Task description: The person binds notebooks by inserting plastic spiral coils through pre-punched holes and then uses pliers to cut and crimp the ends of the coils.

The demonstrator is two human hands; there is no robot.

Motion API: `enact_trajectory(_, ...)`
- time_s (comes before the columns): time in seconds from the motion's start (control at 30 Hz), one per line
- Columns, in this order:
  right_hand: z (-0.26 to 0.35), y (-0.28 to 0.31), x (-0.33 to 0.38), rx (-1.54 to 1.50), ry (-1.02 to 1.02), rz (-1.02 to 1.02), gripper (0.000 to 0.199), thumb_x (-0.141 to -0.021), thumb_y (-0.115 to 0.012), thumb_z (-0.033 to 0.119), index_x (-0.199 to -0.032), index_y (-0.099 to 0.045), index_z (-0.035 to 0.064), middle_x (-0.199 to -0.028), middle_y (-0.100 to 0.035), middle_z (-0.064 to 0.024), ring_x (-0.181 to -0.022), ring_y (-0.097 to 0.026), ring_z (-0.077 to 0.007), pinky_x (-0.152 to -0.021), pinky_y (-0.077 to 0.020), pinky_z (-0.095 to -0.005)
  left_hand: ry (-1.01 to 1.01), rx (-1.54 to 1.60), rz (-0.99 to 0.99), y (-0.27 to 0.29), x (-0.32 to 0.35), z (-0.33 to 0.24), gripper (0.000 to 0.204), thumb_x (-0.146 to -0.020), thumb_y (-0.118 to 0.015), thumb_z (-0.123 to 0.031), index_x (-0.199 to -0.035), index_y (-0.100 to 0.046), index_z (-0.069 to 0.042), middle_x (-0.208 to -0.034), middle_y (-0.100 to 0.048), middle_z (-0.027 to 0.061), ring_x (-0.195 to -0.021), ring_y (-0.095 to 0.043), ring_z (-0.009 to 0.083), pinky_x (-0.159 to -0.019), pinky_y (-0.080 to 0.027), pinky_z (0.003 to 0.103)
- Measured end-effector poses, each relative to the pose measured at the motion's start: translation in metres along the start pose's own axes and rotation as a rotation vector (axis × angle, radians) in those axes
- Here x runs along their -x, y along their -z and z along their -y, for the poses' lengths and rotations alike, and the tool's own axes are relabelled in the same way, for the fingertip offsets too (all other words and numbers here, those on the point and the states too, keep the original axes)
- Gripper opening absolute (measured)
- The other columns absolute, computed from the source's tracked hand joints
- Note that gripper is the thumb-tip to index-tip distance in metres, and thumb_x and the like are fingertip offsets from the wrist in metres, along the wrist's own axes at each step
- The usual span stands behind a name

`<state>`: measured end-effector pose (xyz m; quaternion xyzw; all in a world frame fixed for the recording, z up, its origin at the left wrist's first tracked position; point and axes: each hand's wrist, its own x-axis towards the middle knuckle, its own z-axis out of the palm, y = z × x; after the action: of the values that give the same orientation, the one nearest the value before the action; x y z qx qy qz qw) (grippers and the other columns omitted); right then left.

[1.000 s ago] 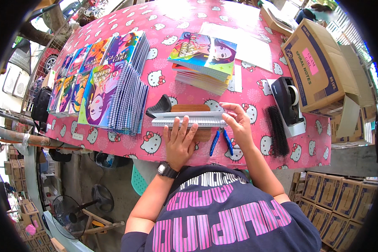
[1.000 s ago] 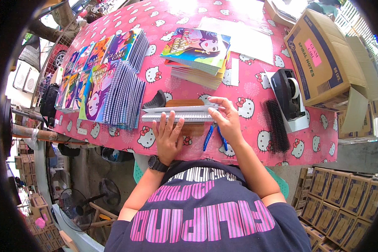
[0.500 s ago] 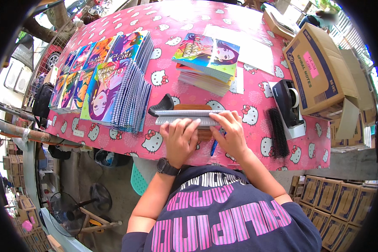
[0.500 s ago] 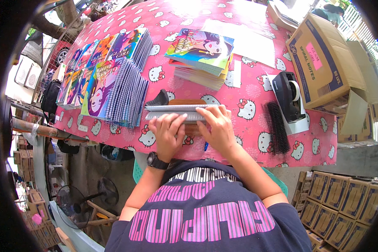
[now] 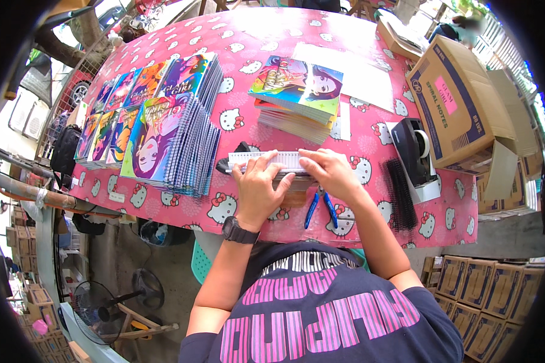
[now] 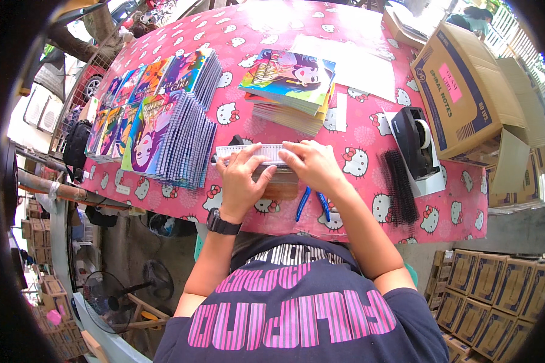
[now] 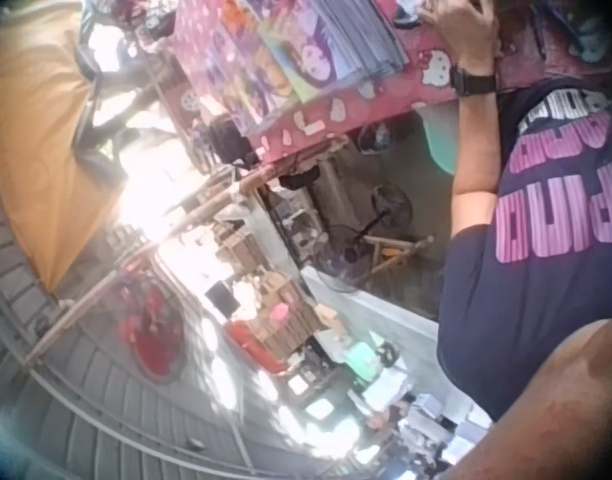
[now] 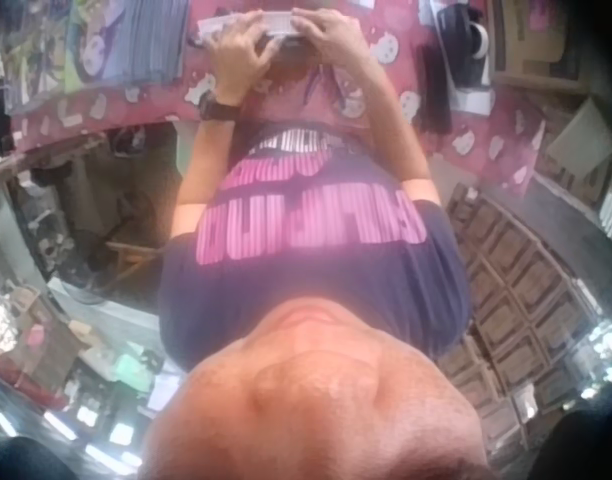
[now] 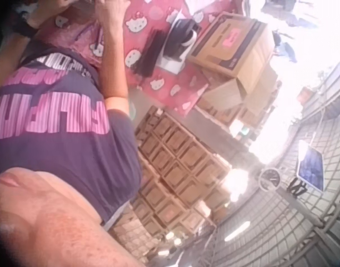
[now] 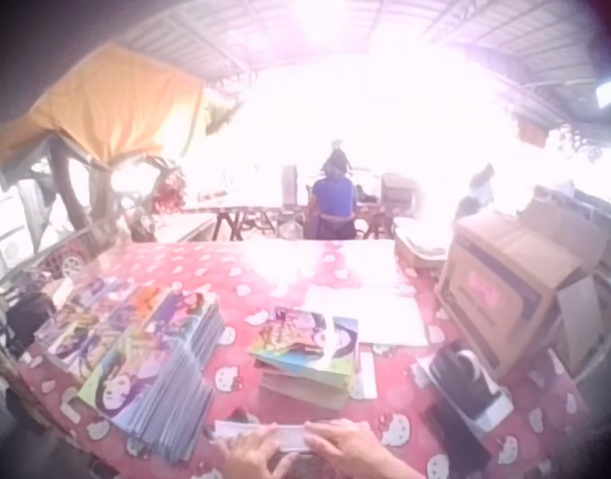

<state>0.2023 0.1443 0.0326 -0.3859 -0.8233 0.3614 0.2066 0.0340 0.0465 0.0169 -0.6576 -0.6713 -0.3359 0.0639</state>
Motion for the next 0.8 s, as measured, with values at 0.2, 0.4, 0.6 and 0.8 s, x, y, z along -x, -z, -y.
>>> enact_trajectory(0.2,-0.049,0.020,0.001,-0.165,-0.123,-0.121,0.022,-0.085,-0.068,0.022,-0.096,-0.070,0.0029,-0.088,-0.069,-0.0137,-0.081,-0.067,-0.0269,-0.072,-0.0513,-0.0336,0.231,0.265,0.046,0.001,-0.015,0.009,0.016,-0.082,-0.067,-0.021,-0.081,-0.070,-0.006,-0.094,-0.069,0.0088,-0.081,-0.065,0.0283,-0.079,-0.046,0.038)
enact_trajectory(0.4,-0.089,-0.034,0.070,0.455,-0.241,-0.014,0.036,-0.080,-0.071,0.027,-0.104,-0.056,0.0045,-0.095,-0.064,-0.0180,-0.088,-0.064,-0.0330,-0.080,-0.0506,-0.0429,0.288,0.210,0.213,0.009,-0.040,0.005,0.019,-0.073,-0.067,-0.010,-0.091,-0.068,-0.009,-0.093,-0.062,0.0087,-0.081,-0.065,0.0288,-0.073,-0.053,0.038)
enact_trajectory(0.6,-0.112,-0.012,0.070,0.361,-0.369,-0.092,0.028,-0.087,-0.064,0.024,-0.099,-0.053,0.0012,-0.095,-0.063,-0.0198,-0.090,-0.063,-0.0359,-0.079,-0.0492,-0.0450,0.250,0.177,0.208,0.011,-0.038,-0.002,0.026,-0.072,-0.066,-0.007,-0.098,-0.067,-0.009,-0.096,-0.064,0.0081,-0.083,-0.065,0.0262,-0.075,-0.053,0.036)
enact_trajectory(0.8,0.014,0.045,0.058,-0.491,-0.313,-0.003,0.024,-0.097,-0.049,0.020,-0.108,-0.056,-0.0002,-0.063,-0.055,-0.0054,-0.053,-0.051,-0.0091,-0.048,-0.0406,-0.0280,0.272,0.354,0.184,0.016,-0.020,-0.001,0.022,-0.075,-0.066,-0.005,-0.097,-0.068,-0.007,-0.100,-0.066,0.0087,-0.075,-0.067,0.0244,-0.073,-0.053,0.035)
